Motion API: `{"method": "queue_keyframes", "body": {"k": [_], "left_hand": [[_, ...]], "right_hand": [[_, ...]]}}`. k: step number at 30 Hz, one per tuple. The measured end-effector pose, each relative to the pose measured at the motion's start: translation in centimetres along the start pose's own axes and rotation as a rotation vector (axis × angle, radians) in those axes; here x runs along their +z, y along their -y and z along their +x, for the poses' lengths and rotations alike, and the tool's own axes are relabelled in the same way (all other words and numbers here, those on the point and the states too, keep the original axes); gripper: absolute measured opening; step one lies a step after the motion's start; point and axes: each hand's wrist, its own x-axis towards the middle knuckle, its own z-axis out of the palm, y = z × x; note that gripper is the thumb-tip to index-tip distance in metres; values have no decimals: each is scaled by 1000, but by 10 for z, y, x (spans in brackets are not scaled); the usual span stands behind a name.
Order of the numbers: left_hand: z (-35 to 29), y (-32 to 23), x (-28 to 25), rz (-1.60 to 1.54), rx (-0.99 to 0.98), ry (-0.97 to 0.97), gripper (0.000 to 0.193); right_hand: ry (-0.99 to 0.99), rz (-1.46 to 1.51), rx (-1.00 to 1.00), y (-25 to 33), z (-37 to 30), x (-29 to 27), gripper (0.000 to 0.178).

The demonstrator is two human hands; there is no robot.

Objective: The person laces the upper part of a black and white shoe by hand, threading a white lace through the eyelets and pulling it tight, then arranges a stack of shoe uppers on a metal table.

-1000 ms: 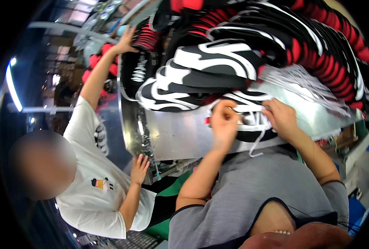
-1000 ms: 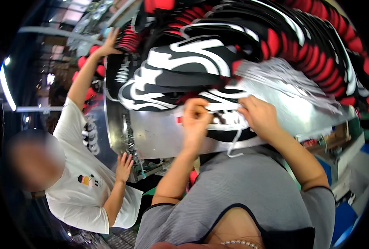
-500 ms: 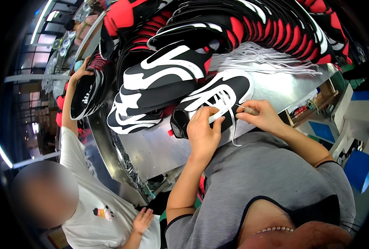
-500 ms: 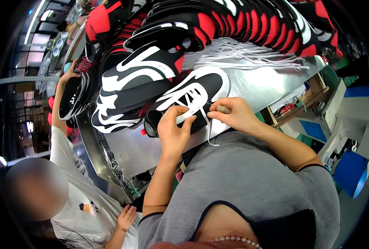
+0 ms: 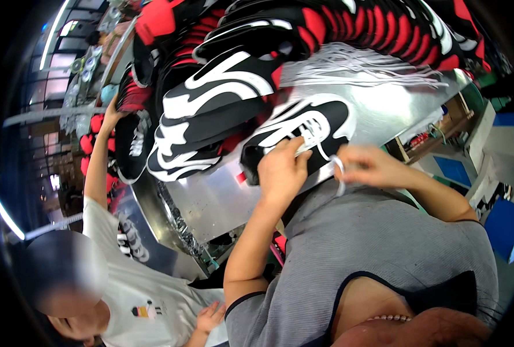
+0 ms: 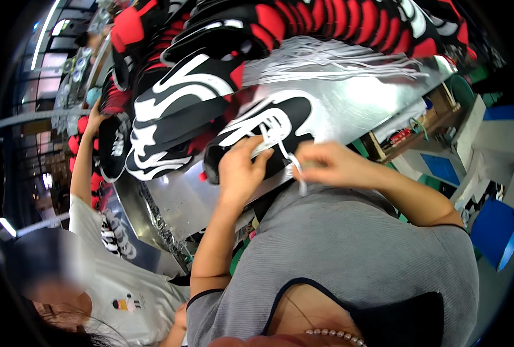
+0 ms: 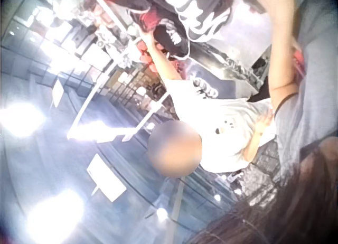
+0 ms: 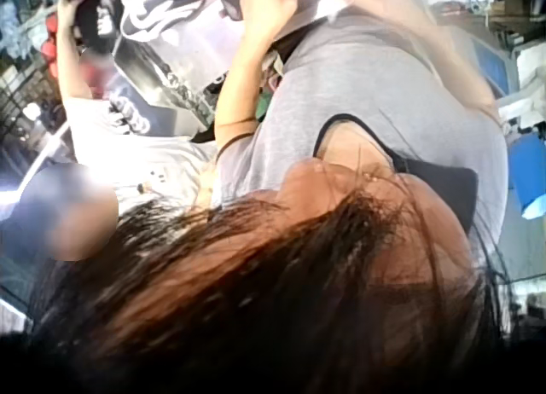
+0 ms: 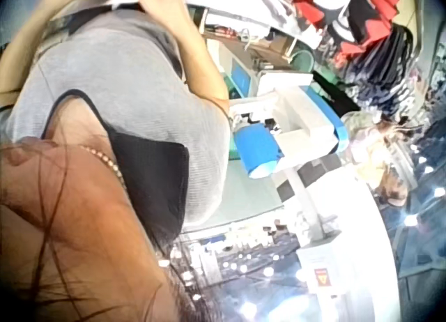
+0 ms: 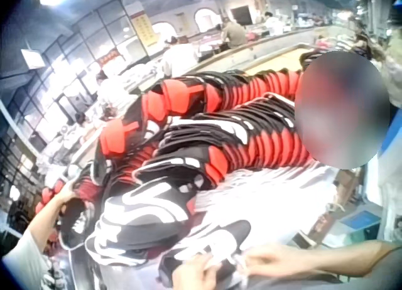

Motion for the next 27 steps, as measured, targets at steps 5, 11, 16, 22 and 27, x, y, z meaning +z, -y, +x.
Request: {"method": "queue_keyframes", "body": {"k": [5,11,16,22,27], "left_hand": [[17,-14,-8,-30,-55,170,27],[19,-25,-17,-75,-199,229,33],[19,-19,4,-115,-220,88,32],[16,-13,14,-40,-9,-82,26],[16,-14,11,-26,10,-59,23]], "right_hand": [[-392,8,-165,2,49,-21,16],[-331,-189,-188,3,65,-30,16],[-390,-228,-252,-11,73,-24,19],[-351,-116,-77,-8,38,-21,21],[-295,-254,-15,-12,17,-12,17]]}}
